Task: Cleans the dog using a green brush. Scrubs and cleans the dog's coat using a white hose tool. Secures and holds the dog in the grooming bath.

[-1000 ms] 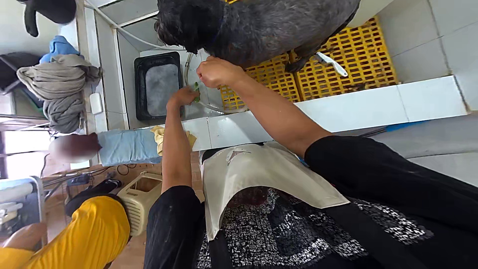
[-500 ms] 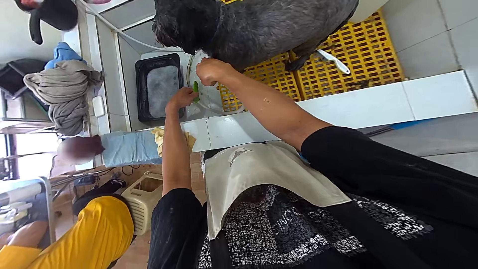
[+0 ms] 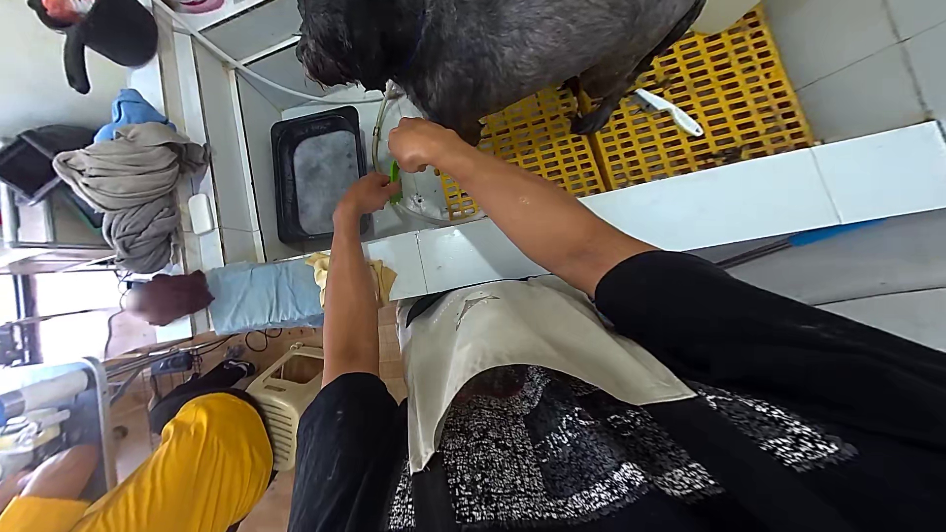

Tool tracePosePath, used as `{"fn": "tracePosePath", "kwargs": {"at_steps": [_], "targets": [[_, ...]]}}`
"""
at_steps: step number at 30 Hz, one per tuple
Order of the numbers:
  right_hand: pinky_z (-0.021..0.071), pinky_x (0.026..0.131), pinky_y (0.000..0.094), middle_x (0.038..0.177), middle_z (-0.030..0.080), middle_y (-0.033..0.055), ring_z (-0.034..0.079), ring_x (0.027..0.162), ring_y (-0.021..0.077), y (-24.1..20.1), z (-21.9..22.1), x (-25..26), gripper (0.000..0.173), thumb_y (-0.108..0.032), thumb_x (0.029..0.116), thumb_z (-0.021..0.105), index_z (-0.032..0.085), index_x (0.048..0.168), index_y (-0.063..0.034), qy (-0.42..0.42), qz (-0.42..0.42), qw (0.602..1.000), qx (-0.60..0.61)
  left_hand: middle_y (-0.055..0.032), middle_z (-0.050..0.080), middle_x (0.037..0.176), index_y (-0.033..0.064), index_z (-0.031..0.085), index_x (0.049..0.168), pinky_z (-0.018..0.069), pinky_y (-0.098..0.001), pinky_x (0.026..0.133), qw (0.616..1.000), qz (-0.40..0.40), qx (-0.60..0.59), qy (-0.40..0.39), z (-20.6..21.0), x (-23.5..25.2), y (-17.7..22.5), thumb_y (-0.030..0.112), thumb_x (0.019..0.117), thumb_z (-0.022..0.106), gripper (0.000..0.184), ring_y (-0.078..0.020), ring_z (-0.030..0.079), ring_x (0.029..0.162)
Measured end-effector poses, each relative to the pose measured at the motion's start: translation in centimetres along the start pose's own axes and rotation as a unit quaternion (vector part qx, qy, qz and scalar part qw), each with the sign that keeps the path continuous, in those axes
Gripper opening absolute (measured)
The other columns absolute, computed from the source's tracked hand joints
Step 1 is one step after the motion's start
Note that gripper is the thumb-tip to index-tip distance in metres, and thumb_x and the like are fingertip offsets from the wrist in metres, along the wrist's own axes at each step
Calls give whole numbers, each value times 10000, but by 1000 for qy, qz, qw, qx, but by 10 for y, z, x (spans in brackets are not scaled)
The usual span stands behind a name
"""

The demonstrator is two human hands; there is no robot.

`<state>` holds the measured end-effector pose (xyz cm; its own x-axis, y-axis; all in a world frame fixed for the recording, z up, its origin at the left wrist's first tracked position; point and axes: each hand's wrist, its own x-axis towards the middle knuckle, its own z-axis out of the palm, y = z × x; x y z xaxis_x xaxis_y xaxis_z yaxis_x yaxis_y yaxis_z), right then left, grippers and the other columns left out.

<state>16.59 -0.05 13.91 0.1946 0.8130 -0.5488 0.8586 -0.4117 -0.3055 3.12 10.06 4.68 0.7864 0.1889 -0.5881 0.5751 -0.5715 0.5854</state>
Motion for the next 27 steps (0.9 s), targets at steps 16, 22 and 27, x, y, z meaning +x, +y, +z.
{"fn": "tracePosePath", "kwargs": {"at_steps": [16, 22, 27], "targets": [[550, 683, 360, 926, 715, 62, 629, 662, 144, 56, 50, -1, 352, -194, 1123, 363, 633, 1303, -59, 179, -102, 908, 364, -142, 663, 979, -35, 624, 1167, 532, -404, 856, 999, 7, -35, 6, -13, -11, -13, 273, 1114, 414, 377, -192, 641, 870], [536, 777, 453, 850, 686, 106, 661, 763, 224, 49, 62, 6, 256, -201, 1065, 498, 693, 1118, -44, 227, -88, 909, 339, -208, 674, 1087, -42, 589, 1265, 534, -479, 913, 999, -10, -20, 31, -14, -12, -13, 251, 1099, 416, 379, -276, 675, 975], [489, 920, 546, 1022, 706, 177, 658, 1043, 357, 26, 23, 11, 241, -144, 1030, 505, 716, 1051, -29, 131, -78, 978, 141, -218, 681, 1044, -60, 616, 1199, 535, -506, 918, 998, -7, 2, 60, -19, -11, -11, 238, 1076, 465, 357, -302, 684, 960]]}}
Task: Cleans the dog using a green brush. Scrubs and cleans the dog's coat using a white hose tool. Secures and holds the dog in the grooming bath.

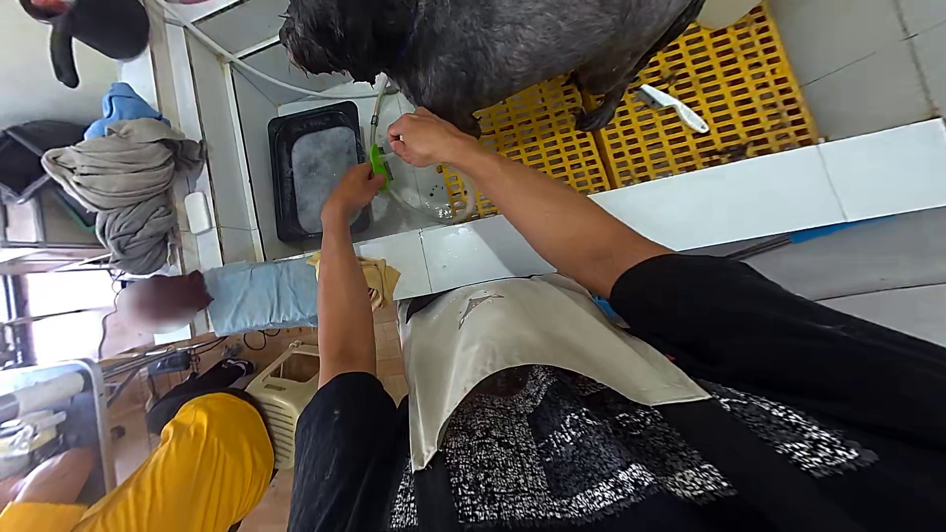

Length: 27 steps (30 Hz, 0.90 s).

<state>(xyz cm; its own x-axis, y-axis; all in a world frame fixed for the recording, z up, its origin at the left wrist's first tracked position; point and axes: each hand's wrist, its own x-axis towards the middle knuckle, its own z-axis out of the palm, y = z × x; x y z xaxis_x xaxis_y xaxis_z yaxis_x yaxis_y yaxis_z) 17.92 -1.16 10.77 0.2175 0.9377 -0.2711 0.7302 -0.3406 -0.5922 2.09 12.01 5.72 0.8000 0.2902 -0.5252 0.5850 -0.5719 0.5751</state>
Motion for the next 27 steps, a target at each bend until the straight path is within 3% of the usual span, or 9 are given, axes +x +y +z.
{"fn": "tracePosePath", "kwargs": {"at_steps": [5, 13, 17, 27], "targets": [[479, 947, 580, 1081, 691, 205, 614, 1148, 405, -19, -9, 22, 194, -129, 982, 569, 717, 1009, -6, -70, 30, 991, -108, -211, 668, 981, -55, 633, 1139, 518, -533, 886, 999, 1, 42, 2, -4, 0, 7, 254, 1069, 474, 355, -320, 664, 921], [495, 909, 580, 1055, 684, 203, 625, 1113, 400, -15, -5, 28, 144, -114, 947, 613, 710, 965, -9, -79, 38, 988, -124, -234, 669, 1012, -63, 651, 1124, 498, -569, 916, 997, 8, 79, -16, -1, 6, 6, 275, 1058, 509, 372, -359, 657, 971], [498, 903, 589, 1069, 682, 202, 624, 1118, 400, -13, -9, 27, 143, -110, 948, 613, 709, 983, -9, -86, 43, 988, -122, -215, 650, 945, -56, 651, 1034, 497, -560, 863, 996, 0, 91, -13, -2, 7, 4, 287, 1047, 536, 362, -344, 641, 908], [494, 901, 610, 1082, 670, 228, 615, 1129, 420, -11, -8, 24, 146, -107, 927, 626, 702, 963, 13, -76, 70, 990, -101, -197, 629, 863, -44, 648, 963, 495, -582, 791, 995, -1, 98, -7, -5, 9, 6, 292, 1032, 554, 356, -347, 628, 834]]}}
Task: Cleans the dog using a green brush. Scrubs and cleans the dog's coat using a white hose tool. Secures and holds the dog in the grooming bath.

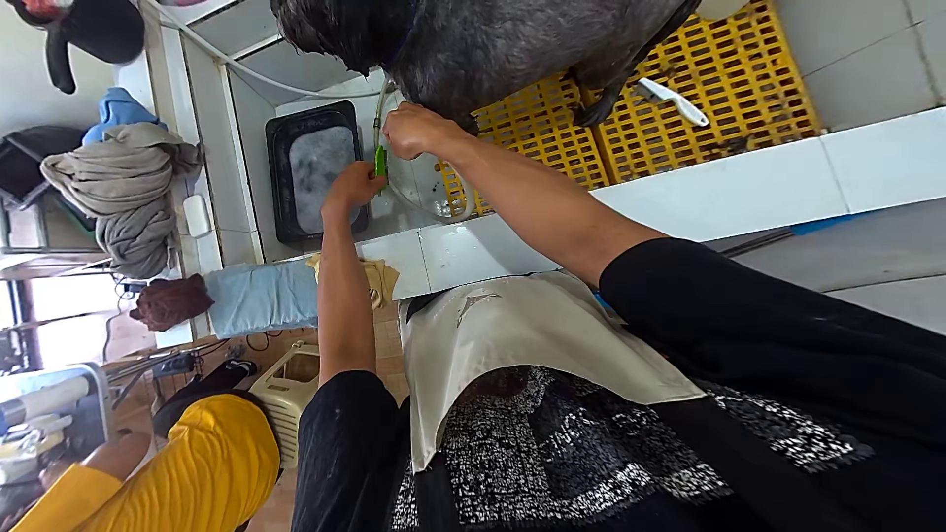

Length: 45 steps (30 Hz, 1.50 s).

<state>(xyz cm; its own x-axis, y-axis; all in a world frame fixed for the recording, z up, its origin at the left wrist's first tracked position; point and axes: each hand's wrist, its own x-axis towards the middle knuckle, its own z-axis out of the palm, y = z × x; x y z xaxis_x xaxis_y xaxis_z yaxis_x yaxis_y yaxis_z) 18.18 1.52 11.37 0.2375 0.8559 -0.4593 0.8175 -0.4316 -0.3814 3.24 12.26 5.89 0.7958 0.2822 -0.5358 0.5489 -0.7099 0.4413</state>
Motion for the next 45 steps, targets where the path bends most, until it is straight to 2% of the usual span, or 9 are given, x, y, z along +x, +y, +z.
{"fn": "tracePosePath", "kwargs": {"at_steps": [6, 17, 23, 28, 38, 45], "targets": [[495, 894, 596, 1056, 671, 216, 619, 1113, 409, 2, 1, 1, 130, -111, 932, 627, 698, 936, -2, -7, -1, 1000, -16, -183, 629, 850, -39, 657, 976, 493, -564, 788, 1000, 20, -5, -3, 2, 0, 0, 283, 1033, 559, 342, -326, 624, 818], [503, 880, 589, 1048, 670, 214, 630, 1094, 402, -7, 5, -2, 113, -91, 919, 636, 696, 941, 2, -12, 0, 1000, -23, -164, 598, 805, -21, 626, 877, 477, -544, 749, 1000, 30, 9, 3, 3, 1, -3, 288, 1020, 580, 343, -313, 599, 784], [508, 883, 583, 1065, 669, 213, 628, 1104, 398, -5, 6, -4, 128, -107, 928, 634, 699, 952, 0, -8, 5, 1000, -20, -163, 594, 807, -23, 622, 875, 474, -539, 754, 1000, 26, 8, 0, 5, -1, -3, 301, 1022, 585, 358, -308, 595, 789], [504, 880, 604, 1065, 664, 224, 623, 1104, 413, -6, 7, -6, 119, -93, 923, 631, 697, 945, 4, -11, 3, 1000, -8, -183, 611, 818, -32, 625, 880, 487, -568, 751, 1000, 20, 2, 5, 5, -3, -1, 304, 1019, 581, 366, -333, 615, 795], [510, 867, 599, 1085, 662, 212, 627, 1104, 400, -9, 8, -6, 112, -94, 915, 642, 699, 968, -13, -16, 16, 1000, -10, -168, 611, 808, -5, 622, 857, 481, -565, 743, 1000, 15, 18, 3, 6, 0, -2, 319, 1008, 595, 359, -329, 614, 800], [519, 841, 586, 1045, 668, 203, 640, 1076, 388, -5, 9, -9, 100, -97, 913, 639, 698, 943, -22, -14, 28, 999, -8, -161, 601, 801, 6, 611, 854, 476, -572, 726, 1000, 7, 20, 1, 10, 3, -2, 336, 1006, 594, 364, -331, 608, 789]]}}
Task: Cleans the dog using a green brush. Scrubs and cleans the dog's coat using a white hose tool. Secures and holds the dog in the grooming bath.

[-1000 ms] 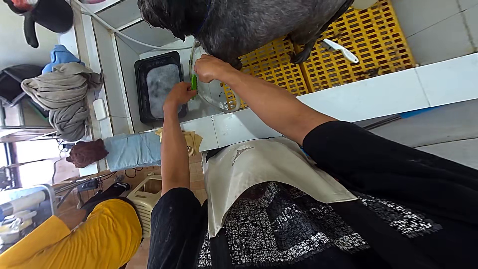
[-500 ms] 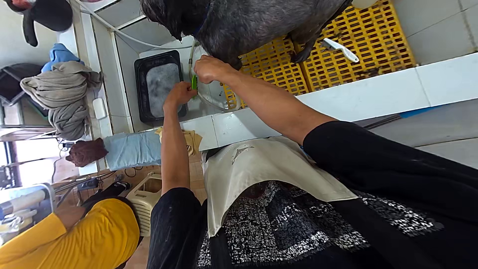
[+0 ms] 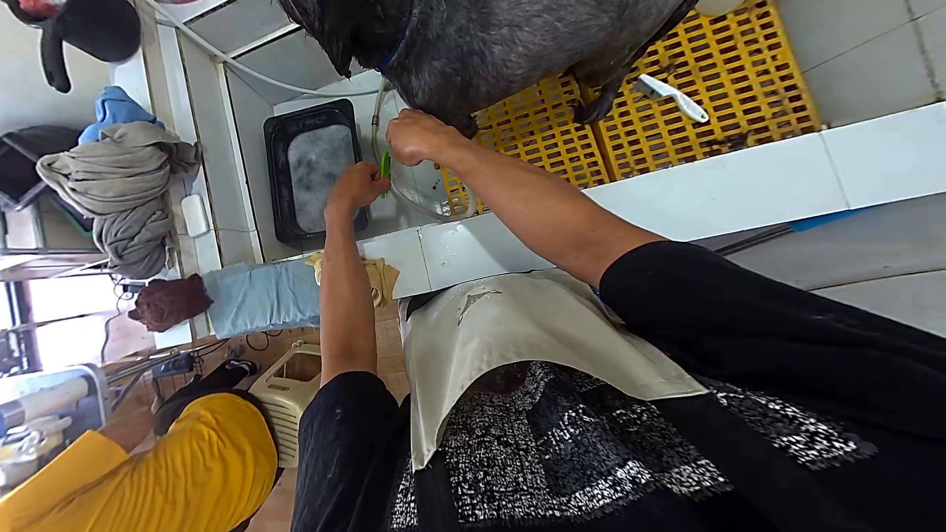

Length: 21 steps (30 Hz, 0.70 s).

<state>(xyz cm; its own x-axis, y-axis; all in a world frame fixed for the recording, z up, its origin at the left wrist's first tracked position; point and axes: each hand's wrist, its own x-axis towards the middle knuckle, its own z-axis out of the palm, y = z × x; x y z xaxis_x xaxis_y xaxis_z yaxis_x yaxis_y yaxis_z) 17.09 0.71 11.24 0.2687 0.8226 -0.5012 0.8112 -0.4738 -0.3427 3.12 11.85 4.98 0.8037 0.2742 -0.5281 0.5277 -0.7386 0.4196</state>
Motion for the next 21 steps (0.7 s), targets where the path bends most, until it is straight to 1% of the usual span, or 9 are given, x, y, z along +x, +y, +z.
{"fn": "tracePosePath", "kwargs": {"at_steps": [9, 12, 17, 21], "targets": [[520, 836, 601, 1056, 663, 209, 636, 1080, 400, 0, 3, 0, 103, -101, 903, 649, 694, 942, -17, 2, -1, 1000, 6, -151, 599, 795, 11, 610, 846, 476, -557, 728, 1000, 11, 1, 6, 0, -1, 1, 330, 1004, 601, 356, -319, 605, 785], [517, 843, 620, 1055, 665, 228, 639, 1079, 416, 0, 5, -1, 115, -95, 912, 647, 701, 947, 0, 10, -8, 1000, 21, -164, 596, 795, -3, 606, 848, 475, -564, 726, 1000, 14, -2, 5, 0, -3, 3, 322, 1012, 595, 364, -329, 605, 787], [517, 840, 611, 1036, 668, 220, 642, 1066, 409, 0, 5, -2, 123, -106, 926, 635, 702, 942, -4, 7, -10, 1000, 13, -155, 580, 774, 2, 590, 816, 466, -548, 710, 1000, 17, -4, 7, 1, -4, 4, 323, 1016, 590, 378, -320, 591, 762], [519, 833, 611, 1031, 667, 216, 642, 1066, 407, 1, 5, -2, 122, -108, 928, 632, 698, 938, -7, 9, -8, 1000, 13, -155, 581, 778, 2, 592, 822, 467, -546, 713, 1000, 14, -7, 5, 0, -4, 6, 323, 1017, 589, 376, -317, 592, 767]]}}
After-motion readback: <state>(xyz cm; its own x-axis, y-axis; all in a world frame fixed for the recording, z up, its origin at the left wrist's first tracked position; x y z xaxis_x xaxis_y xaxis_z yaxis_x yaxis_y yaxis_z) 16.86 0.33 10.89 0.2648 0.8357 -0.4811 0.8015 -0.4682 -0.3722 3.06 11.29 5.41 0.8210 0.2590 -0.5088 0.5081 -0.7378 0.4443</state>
